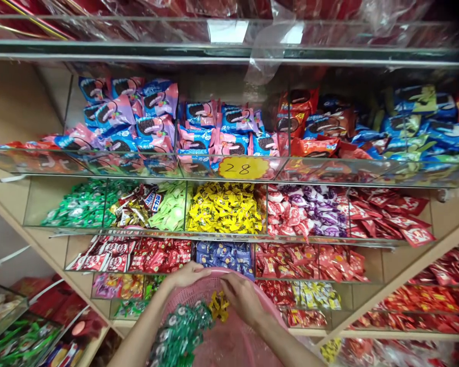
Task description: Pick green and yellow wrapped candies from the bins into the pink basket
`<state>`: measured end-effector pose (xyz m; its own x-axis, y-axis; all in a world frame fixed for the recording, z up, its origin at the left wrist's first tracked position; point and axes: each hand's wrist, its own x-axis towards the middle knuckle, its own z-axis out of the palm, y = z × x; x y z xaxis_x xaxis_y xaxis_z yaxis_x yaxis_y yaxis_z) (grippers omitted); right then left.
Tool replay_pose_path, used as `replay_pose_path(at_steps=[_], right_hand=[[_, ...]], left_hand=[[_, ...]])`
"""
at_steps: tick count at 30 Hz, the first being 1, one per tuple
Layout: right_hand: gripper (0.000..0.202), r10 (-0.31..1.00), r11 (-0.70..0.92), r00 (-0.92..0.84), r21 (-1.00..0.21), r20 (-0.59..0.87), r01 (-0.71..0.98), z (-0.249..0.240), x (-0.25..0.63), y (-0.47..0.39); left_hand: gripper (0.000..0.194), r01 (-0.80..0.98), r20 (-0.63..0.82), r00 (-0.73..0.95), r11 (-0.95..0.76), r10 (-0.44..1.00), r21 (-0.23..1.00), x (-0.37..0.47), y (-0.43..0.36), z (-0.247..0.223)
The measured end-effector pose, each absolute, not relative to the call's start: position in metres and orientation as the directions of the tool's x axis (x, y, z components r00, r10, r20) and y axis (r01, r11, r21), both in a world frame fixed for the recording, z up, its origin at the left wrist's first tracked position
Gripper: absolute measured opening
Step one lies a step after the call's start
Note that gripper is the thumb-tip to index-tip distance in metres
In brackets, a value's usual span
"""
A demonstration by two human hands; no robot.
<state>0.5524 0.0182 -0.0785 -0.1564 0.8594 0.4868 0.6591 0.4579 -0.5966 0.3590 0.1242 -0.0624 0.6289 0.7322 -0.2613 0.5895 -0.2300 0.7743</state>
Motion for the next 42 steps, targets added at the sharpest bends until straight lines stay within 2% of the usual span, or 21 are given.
replay_pose_path(at_steps=[4,11,14,21,24,28,33,35,38,42], right_hand=[[0.021,0.844,0.469,-0.088,-0.651,0.529,0.596,-0.075,0.563,0.022],[0.029,0.859,0.396,0.060,-0.735,0.508,0.550,-0.067,0.577,0.028],[0.031,0.865,0.391,0.071,-0.757,0.496,0.524,-0.069,0.577,0.028],[0.029,0.855,0.416,0.050,-0.741,0.516,0.527,-0.071,0.575,0.024],[0.025,0.804,0.492,0.024,-0.688,0.594,0.534,-0.061,0.573,0.022],[0.019,0.658,0.615,0.023,-0.556,0.752,0.560,-0.024,0.572,0.020],[0.023,0.514,0.595,0.050,-0.398,0.856,0.698,0.039,0.574,0.025],[0.025,0.530,0.532,0.018,-0.349,0.848,0.772,0.057,0.573,0.031],[0.024,0.637,0.397,-0.041,-0.282,0.770,0.873,0.072,0.569,0.043],[0.024,0.750,0.245,-0.024,-0.245,0.661,0.938,0.077,0.563,0.053]], left_hand=[[0.059,0.551,-0.246,0.632,-0.203,0.735,0.810,0.358,0.123,-0.067],[0.056,0.526,-0.223,0.615,-0.183,0.757,0.830,0.357,0.117,-0.067],[0.053,0.483,-0.152,0.617,-0.219,0.772,0.848,0.355,0.116,-0.067],[0.054,0.555,-0.181,0.572,-0.215,0.800,0.804,0.355,0.117,-0.073],[0.055,0.549,-0.169,0.580,-0.229,0.797,0.804,0.356,0.117,-0.072],[0.057,0.513,-0.184,0.587,-0.186,0.788,0.838,0.356,0.116,-0.067],[0.058,0.495,-0.217,0.575,-0.123,0.789,0.860,0.356,0.115,-0.064],[0.058,0.485,-0.200,0.573,-0.132,0.795,0.864,0.356,0.115,-0.065],[0.058,0.473,-0.180,0.576,-0.146,0.797,0.869,0.354,0.116,-0.069],[0.060,0.463,-0.199,0.573,-0.114,0.795,0.879,0.352,0.117,-0.072]])
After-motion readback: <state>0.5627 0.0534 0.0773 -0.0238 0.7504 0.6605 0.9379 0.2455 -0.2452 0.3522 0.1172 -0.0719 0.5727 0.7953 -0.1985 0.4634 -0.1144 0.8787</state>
